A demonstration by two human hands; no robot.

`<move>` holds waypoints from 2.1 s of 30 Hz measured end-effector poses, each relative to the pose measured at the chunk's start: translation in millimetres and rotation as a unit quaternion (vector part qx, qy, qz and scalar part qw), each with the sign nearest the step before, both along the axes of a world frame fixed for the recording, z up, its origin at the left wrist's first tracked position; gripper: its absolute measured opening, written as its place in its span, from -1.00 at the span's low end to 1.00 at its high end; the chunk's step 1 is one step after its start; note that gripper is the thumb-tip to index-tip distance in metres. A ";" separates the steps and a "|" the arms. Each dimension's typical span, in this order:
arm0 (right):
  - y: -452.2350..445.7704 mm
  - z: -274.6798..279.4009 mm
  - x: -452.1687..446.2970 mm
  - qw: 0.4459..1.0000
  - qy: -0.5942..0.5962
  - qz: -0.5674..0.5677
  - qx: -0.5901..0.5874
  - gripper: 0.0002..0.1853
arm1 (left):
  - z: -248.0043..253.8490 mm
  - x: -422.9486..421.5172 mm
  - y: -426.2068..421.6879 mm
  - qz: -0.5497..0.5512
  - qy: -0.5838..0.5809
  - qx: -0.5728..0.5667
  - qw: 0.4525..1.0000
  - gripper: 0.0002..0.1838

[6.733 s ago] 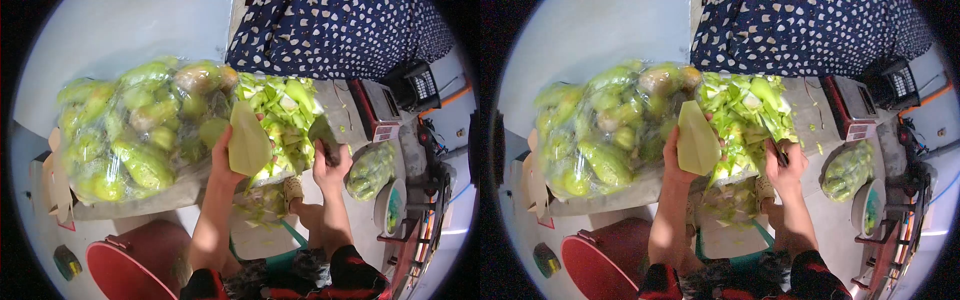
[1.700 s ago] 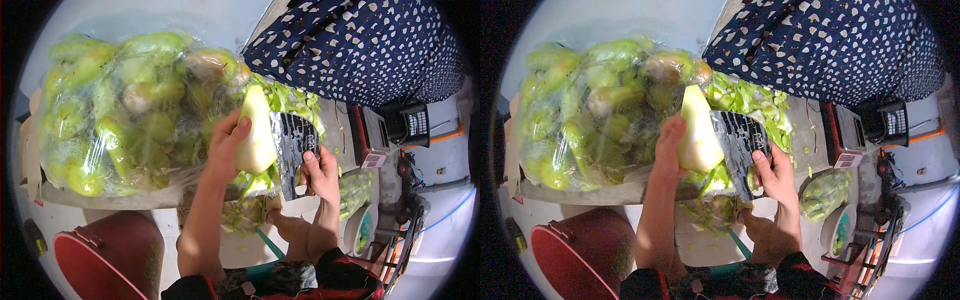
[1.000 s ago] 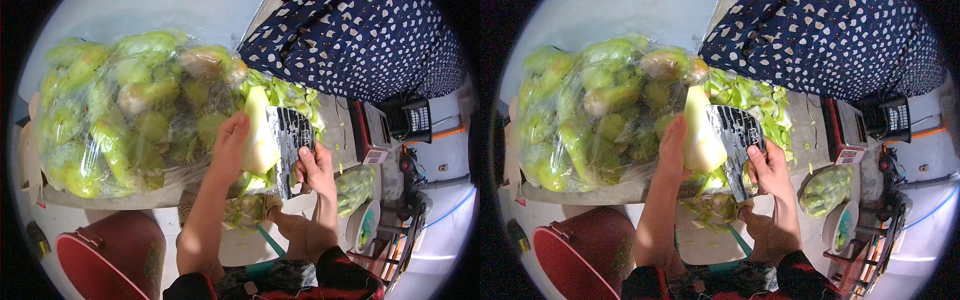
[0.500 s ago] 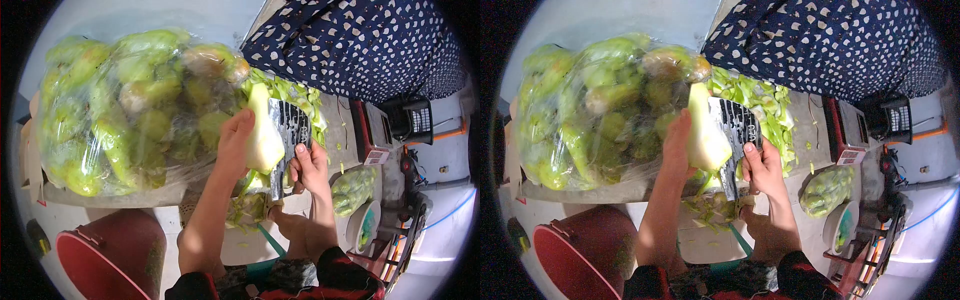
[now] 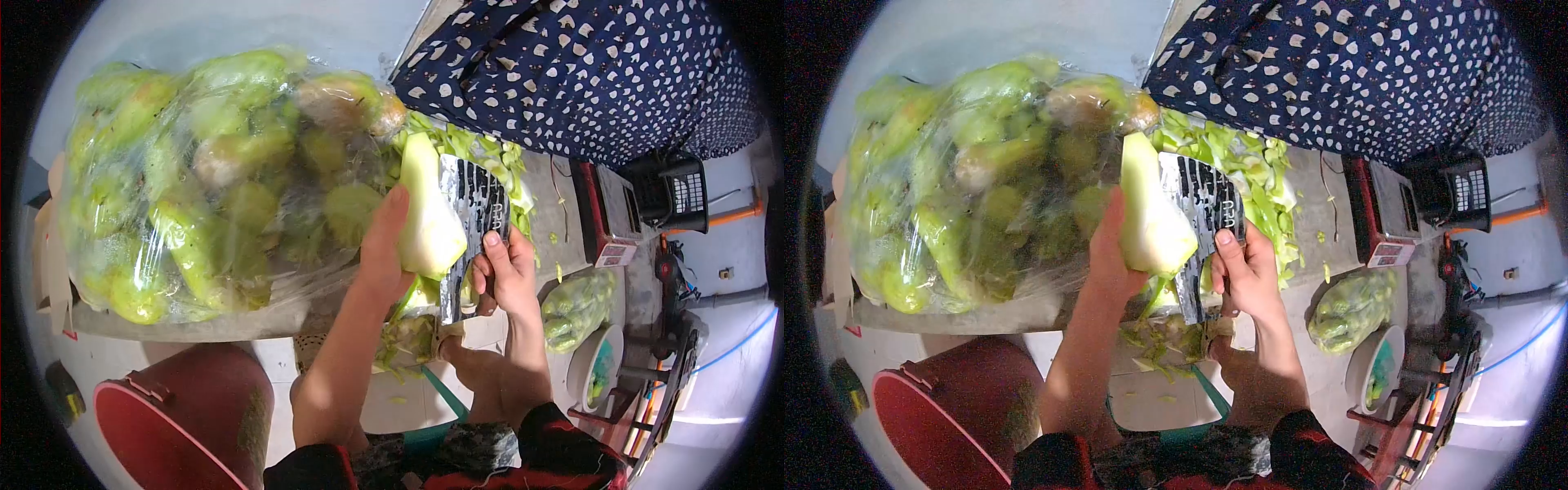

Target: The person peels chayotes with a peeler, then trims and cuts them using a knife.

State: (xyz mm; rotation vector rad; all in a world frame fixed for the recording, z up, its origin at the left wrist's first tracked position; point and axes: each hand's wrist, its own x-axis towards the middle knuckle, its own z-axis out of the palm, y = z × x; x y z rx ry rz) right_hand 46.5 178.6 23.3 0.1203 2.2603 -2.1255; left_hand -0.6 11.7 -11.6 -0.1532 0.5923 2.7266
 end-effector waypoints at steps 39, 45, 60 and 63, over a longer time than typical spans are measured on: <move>-45.0 -0.8 44.5 0.797 0.400 0.091 0.444 -0.69 | -7.7 -5.6 15.5 0.362 0.130 -0.021 0.923 -0.18; -40.9 -5.2 48.5 0.800 0.354 0.100 0.474 -0.67 | -14.4 -3.1 22.3 0.362 0.173 0.005 0.916 -0.22; -44.1 2.9 49.2 0.825 0.278 0.056 0.488 -0.63 | -12.1 12.7 35.9 0.296 0.151 -0.198 0.922 -0.17; -46.5 5.8 50.3 0.839 0.267 0.053 0.471 -0.64 | -14.4 14.1 34.2 0.331 0.220 -0.131 0.908 -0.41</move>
